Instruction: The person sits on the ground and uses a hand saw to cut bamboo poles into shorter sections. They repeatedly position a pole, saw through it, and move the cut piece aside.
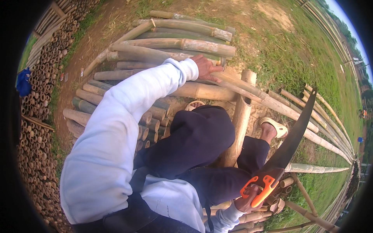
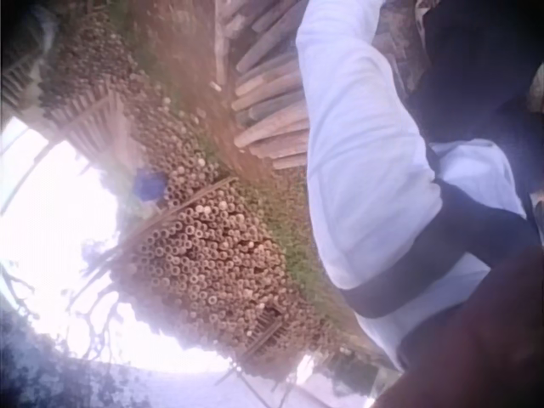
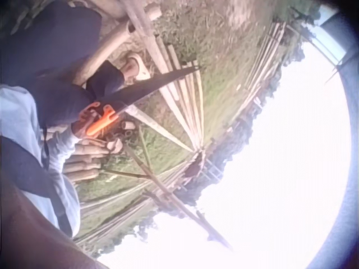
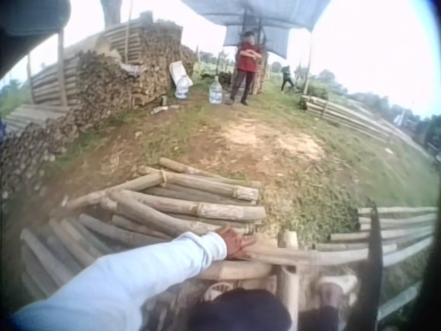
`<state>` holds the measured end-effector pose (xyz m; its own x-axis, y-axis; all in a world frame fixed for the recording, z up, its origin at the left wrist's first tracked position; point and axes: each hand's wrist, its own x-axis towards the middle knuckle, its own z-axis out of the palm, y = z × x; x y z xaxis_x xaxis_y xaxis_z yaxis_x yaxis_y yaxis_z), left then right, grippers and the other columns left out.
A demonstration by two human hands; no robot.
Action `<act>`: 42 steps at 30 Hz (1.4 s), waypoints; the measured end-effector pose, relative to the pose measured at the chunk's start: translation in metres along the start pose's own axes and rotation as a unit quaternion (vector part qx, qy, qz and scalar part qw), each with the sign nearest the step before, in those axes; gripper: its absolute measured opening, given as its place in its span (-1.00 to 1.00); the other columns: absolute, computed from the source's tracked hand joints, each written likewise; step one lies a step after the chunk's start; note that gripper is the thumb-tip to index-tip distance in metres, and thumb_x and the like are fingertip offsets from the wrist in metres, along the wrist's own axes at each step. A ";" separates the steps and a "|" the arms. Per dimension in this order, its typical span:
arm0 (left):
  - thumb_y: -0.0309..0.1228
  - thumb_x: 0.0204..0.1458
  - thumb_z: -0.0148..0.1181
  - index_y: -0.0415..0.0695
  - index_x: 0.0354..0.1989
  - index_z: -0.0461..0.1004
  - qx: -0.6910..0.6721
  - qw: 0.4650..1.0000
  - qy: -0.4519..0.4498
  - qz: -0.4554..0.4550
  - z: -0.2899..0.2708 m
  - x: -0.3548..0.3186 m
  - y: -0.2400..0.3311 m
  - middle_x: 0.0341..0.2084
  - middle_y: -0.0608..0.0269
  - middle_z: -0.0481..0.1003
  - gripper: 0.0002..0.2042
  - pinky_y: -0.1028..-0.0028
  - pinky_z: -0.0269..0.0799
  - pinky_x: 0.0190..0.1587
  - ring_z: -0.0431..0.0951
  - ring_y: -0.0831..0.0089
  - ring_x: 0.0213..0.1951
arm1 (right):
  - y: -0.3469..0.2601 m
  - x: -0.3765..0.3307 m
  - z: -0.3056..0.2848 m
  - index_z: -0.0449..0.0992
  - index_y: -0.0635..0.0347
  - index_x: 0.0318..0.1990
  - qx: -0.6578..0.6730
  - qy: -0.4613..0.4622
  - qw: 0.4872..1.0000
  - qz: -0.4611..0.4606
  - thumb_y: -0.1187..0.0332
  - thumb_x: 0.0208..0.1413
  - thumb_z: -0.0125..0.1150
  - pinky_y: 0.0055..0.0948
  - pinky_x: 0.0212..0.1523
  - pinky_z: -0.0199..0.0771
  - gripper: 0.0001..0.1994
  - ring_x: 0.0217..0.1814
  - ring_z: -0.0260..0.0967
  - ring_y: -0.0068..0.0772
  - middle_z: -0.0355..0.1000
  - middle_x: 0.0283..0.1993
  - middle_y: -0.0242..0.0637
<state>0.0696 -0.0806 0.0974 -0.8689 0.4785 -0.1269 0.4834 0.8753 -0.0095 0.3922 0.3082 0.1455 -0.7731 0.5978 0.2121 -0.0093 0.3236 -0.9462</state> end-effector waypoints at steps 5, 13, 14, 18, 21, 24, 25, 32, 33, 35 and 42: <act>0.46 0.22 -0.33 0.15 0.17 0.32 -0.022 0.999 0.002 -0.029 0.023 0.017 -0.011 -0.32 0.03 0.63 -0.30 0.01 0.57 -0.18 0.67 -0.06 -0.25 | 0.013 0.002 -0.005 0.40 0.24 -0.56 0.010 0.000 1.000 0.003 0.29 0.25 0.23 -0.41 -0.33 0.35 -0.66 -0.50 0.27 -0.45 0.34 -0.62 -0.31; 0.28 0.28 -0.09 0.07 0.10 0.40 0.023 0.996 0.082 0.004 0.053 0.021 -0.010 -0.04 0.10 0.55 -0.45 0.09 0.51 0.03 0.60 0.09 0.01 | 0.024 0.001 -0.005 0.46 0.25 -0.49 -0.004 -0.024 0.999 -0.029 0.27 0.28 0.24 -0.48 -0.45 0.31 -0.68 -0.55 0.25 -0.51 0.33 -0.64 -0.36; 0.25 0.27 -0.05 0.05 0.10 0.42 0.022 0.995 0.101 0.009 0.057 0.026 -0.008 0.00 0.11 0.52 -0.46 0.10 0.47 0.10 0.56 0.09 0.05 | 0.025 0.001 -0.006 0.48 0.28 -0.44 -0.021 -0.017 0.999 -0.021 0.27 0.28 0.24 -0.46 -0.44 0.34 -0.70 -0.56 0.25 -0.51 0.33 -0.65 -0.35; 0.17 0.28 0.02 -0.03 0.16 0.47 -0.046 0.993 0.105 0.000 0.058 0.035 -0.003 0.11 0.11 0.46 -0.46 0.14 0.29 0.31 0.45 0.10 0.19 | 0.023 0.003 0.001 0.51 0.35 -0.37 0.044 -0.031 0.999 0.003 0.37 0.27 0.25 -0.50 -0.48 0.34 -0.78 -0.57 0.29 -0.54 0.37 -0.62 -0.34; 0.12 0.31 0.00 -0.06 0.28 0.39 -0.089 0.992 0.071 -0.059 0.063 0.030 -0.011 0.19 0.05 0.48 -0.43 0.12 0.36 0.27 0.48 0.02 0.19 | 0.019 0.007 0.014 0.55 0.38 -0.25 0.037 -0.059 0.998 0.013 0.38 0.26 0.25 -0.55 -0.50 0.34 -0.82 -0.59 0.34 -0.54 0.44 -0.58 -0.29; 0.09 0.31 0.02 -0.05 0.36 0.32 -0.098 0.991 -0.028 -0.088 0.062 0.034 -0.002 0.24 -0.03 0.47 -0.41 0.09 0.37 0.29 0.45 -0.03 0.24 | 0.015 0.011 0.020 0.55 0.38 -0.19 0.035 -0.112 0.992 0.052 0.34 0.22 0.30 -0.59 -0.53 0.32 -0.78 -0.60 0.34 -0.59 0.46 -0.56 -0.29; 0.09 0.31 0.02 -0.04 0.37 0.31 -0.101 0.991 -0.023 -0.083 0.063 0.037 0.001 0.25 -0.02 0.46 -0.41 0.08 0.37 0.29 0.45 -0.04 0.25 | 0.019 0.014 0.022 0.54 0.35 -0.21 0.041 -0.132 0.989 0.056 0.33 0.22 0.31 -0.61 -0.54 0.31 -0.78 -0.59 0.34 -0.62 0.45 -0.56 -0.32; 0.22 0.02 0.31 0.01 0.43 0.26 -0.085 0.994 -0.036 -0.056 0.063 0.057 0.003 0.32 -0.10 0.38 -0.14 0.11 0.28 0.40 0.35 -0.09 0.35 | 0.019 0.018 0.056 0.49 0.32 -0.25 0.093 -0.179 0.973 0.114 0.35 0.20 0.34 -0.61 -0.43 0.26 -0.80 -0.50 0.25 -0.67 0.38 -0.48 -0.43; 0.23 -0.05 0.36 0.01 0.44 0.26 -0.055 0.997 -0.017 -0.045 0.069 0.063 0.003 0.32 -0.11 0.37 -0.10 0.11 0.27 0.41 0.34 -0.09 0.36 | 0.024 0.017 0.057 0.49 0.34 -0.25 0.094 -0.182 0.973 0.106 0.36 0.19 0.34 -0.60 -0.40 0.27 -0.79 -0.47 0.26 -0.66 0.39 -0.45 -0.41; 0.22 -0.15 0.45 0.02 0.44 0.26 -0.032 0.999 -0.023 -0.033 0.071 0.076 0.011 0.31 -0.12 0.38 -0.03 0.11 0.27 0.40 0.34 -0.10 0.36 | 0.031 0.015 0.057 0.50 0.36 -0.24 0.089 -0.183 0.974 0.100 0.36 0.19 0.34 -0.57 -0.34 0.30 -0.79 -0.43 0.28 -0.63 0.40 -0.39 -0.38; -0.12 -0.21 0.54 -0.09 0.21 0.46 -0.078 0.984 -0.142 -0.078 0.057 0.117 0.036 0.07 -0.09 0.57 -0.27 0.03 0.43 0.21 0.54 -0.07 0.16 | 0.024 0.016 0.051 0.53 0.43 -0.13 0.069 -0.191 0.971 0.123 0.38 0.18 0.33 -0.56 -0.26 0.34 -0.75 -0.37 0.30 -0.61 0.40 -0.35 -0.38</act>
<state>-0.0088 0.0028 0.0258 -0.8553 0.3190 -0.4084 0.3056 0.9469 0.0995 0.3472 0.2887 0.1135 -0.9414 0.3203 -0.1057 0.1407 0.0883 -0.9861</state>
